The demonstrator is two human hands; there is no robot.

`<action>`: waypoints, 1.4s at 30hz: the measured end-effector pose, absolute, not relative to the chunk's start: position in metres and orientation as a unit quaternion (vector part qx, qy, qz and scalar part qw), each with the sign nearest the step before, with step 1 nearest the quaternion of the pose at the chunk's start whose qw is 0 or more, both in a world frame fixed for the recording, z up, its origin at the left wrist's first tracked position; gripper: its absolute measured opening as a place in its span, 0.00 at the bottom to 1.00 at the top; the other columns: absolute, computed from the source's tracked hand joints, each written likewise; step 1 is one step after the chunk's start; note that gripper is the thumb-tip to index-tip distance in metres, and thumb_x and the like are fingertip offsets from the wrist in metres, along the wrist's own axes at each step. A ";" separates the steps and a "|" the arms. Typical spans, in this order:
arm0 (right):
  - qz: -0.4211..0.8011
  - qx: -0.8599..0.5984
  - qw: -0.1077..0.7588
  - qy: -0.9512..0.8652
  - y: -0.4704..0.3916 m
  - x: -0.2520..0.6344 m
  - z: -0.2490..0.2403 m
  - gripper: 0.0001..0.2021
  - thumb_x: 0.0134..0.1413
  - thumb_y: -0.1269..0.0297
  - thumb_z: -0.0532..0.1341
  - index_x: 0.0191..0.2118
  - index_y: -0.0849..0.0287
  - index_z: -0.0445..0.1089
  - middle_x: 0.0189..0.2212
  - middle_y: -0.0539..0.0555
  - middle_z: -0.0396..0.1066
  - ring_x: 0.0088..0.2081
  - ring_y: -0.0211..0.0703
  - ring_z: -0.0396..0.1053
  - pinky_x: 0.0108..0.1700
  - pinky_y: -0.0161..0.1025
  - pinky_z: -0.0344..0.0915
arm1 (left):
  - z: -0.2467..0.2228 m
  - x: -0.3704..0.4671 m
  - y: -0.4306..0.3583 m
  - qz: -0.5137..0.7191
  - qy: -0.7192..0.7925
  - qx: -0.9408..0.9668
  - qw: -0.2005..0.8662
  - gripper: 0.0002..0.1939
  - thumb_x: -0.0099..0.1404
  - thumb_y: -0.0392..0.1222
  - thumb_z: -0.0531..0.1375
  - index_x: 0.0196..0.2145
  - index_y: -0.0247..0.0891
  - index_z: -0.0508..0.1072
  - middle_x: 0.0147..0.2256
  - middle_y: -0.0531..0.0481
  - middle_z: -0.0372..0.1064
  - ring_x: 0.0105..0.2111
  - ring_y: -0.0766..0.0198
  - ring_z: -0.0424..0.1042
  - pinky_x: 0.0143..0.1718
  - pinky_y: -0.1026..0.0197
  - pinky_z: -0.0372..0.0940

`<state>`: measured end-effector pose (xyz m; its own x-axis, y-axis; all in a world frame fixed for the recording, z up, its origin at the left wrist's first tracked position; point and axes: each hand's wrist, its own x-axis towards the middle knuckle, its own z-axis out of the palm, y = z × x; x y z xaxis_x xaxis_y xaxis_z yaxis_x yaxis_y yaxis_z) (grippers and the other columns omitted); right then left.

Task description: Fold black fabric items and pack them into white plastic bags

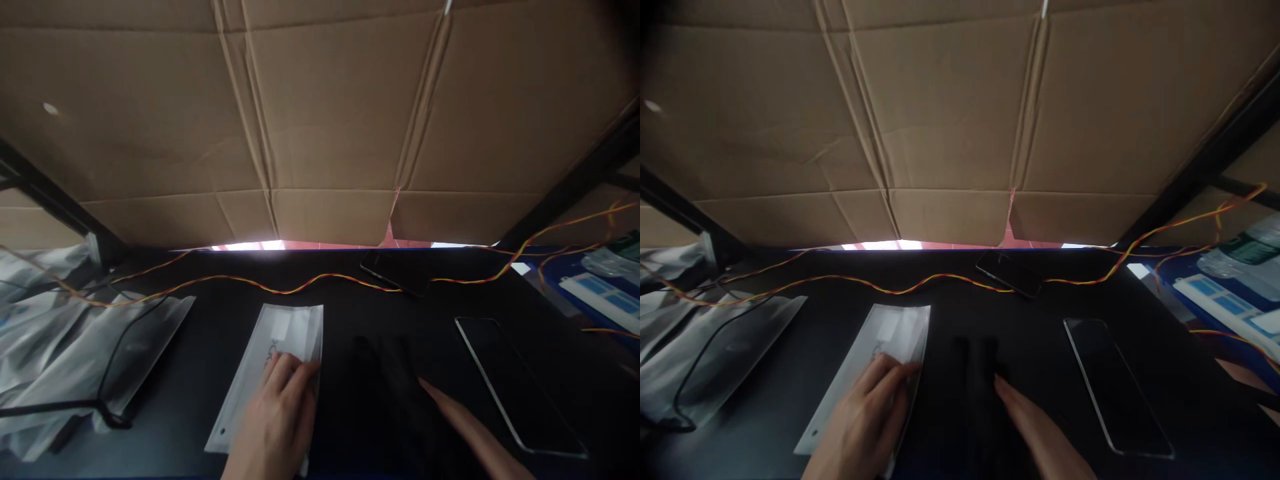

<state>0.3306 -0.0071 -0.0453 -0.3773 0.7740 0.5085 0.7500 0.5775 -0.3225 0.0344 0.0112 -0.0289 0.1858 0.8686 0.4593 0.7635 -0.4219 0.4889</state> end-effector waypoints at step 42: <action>0.063 -0.308 0.304 -0.899 0.019 0.197 -0.066 0.29 0.76 0.54 0.60 0.76 0.57 0.62 0.63 0.57 0.79 0.64 0.49 0.76 0.70 0.46 0.68 | 0.002 0.000 0.006 0.252 0.411 0.863 0.149 0.41 0.78 0.67 0.56 0.80 0.54 0.50 0.73 0.43 0.63 0.73 0.39 0.61 0.66 0.31 0.66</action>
